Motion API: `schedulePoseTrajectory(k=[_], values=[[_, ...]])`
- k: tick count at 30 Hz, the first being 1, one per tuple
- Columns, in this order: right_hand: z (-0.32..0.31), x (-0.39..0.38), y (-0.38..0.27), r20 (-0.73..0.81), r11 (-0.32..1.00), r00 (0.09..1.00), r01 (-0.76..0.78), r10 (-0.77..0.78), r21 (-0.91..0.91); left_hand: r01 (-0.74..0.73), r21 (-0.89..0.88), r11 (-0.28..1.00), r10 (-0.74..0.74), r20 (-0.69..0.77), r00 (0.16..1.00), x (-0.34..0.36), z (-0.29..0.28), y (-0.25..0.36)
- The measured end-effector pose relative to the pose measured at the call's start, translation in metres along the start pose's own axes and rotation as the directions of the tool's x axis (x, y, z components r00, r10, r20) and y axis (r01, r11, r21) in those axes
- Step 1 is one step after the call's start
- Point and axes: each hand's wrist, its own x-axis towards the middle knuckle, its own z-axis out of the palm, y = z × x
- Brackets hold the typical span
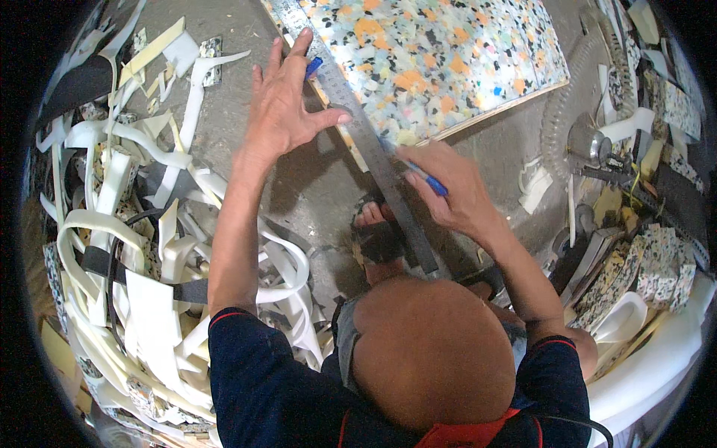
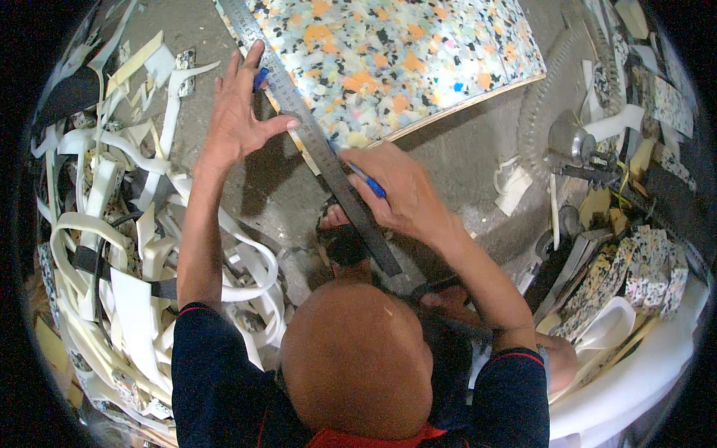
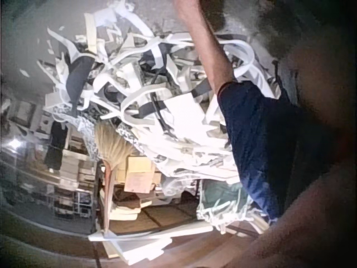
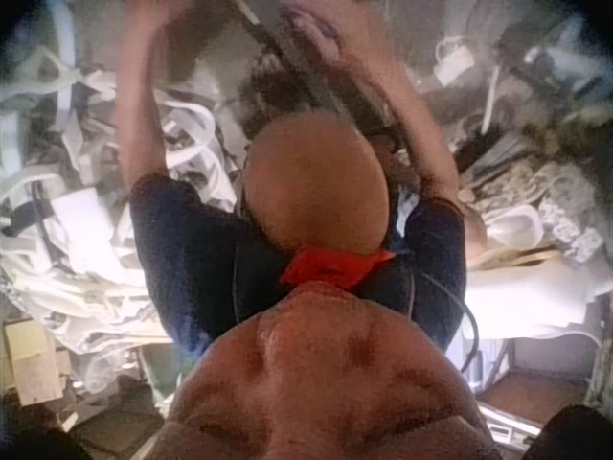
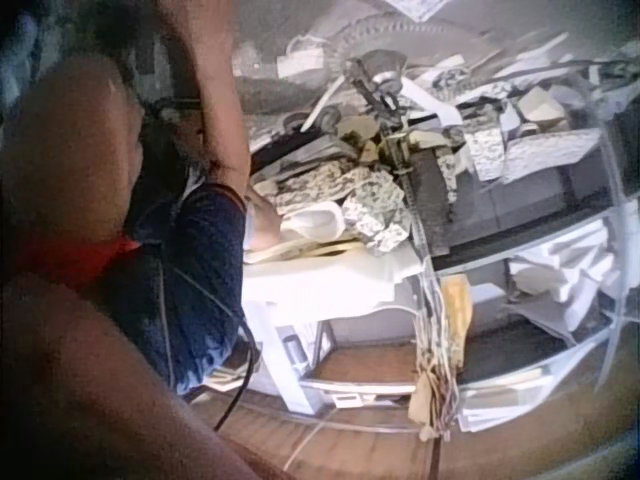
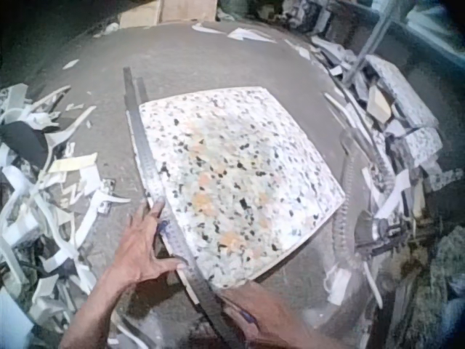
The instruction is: The person positions a speckled laminate sheet on the floor, smooths its surface, measures and marks it with a ruler and pen, then uses a utility knife to cut along the marked line and peel away the excess strip.
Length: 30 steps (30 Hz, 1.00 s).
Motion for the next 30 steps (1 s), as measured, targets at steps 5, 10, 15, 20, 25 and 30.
schedulePoseTrajectory(k=[5, 10, 15, 20, 25, 30], values=[[-0.011, -0.024, -0.005, 0.056, 0.997, 0.997, -0.058, 0.056, 0.044, -0.042, -0.029, 0.999, 0.041, -0.021, 0.999, -0.002, 0.005, -0.005], [-0.021, -0.012, -0.004, 0.090, 0.987, 0.988, -0.137, 0.129, 0.085, -0.025, -0.075, 0.997, 0.024, -0.009, 1.000, -0.001, 0.004, -0.002], [-0.016, 0.030, 0.008, 0.100, 0.964, 0.975, -0.211, 0.196, 0.164, -0.039, -0.084, 0.996, 0.038, -0.010, 0.999, -0.001, 0.001, -0.002], [-0.007, 0.100, 0.018, 0.144, 0.968, 0.968, -0.224, 0.206, 0.118, 0.061, -0.093, 0.994, -0.051, 0.111, 0.993, 0.002, -0.010, 0.007], [-0.004, 0.209, 0.025, 0.045, 0.998, 0.998, -0.054, 0.052, 0.040, 0.113, -0.109, 0.988, -0.084, 0.243, 0.966, -0.001, -0.018, 0.009], [-0.010, 0.356, 0.024, -0.044, 0.995, 0.999, 0.006, -0.011, -0.096, 0.102, -0.142, 0.984, -0.060, 0.277, 0.959, 0.002, -0.022, 0.011]])
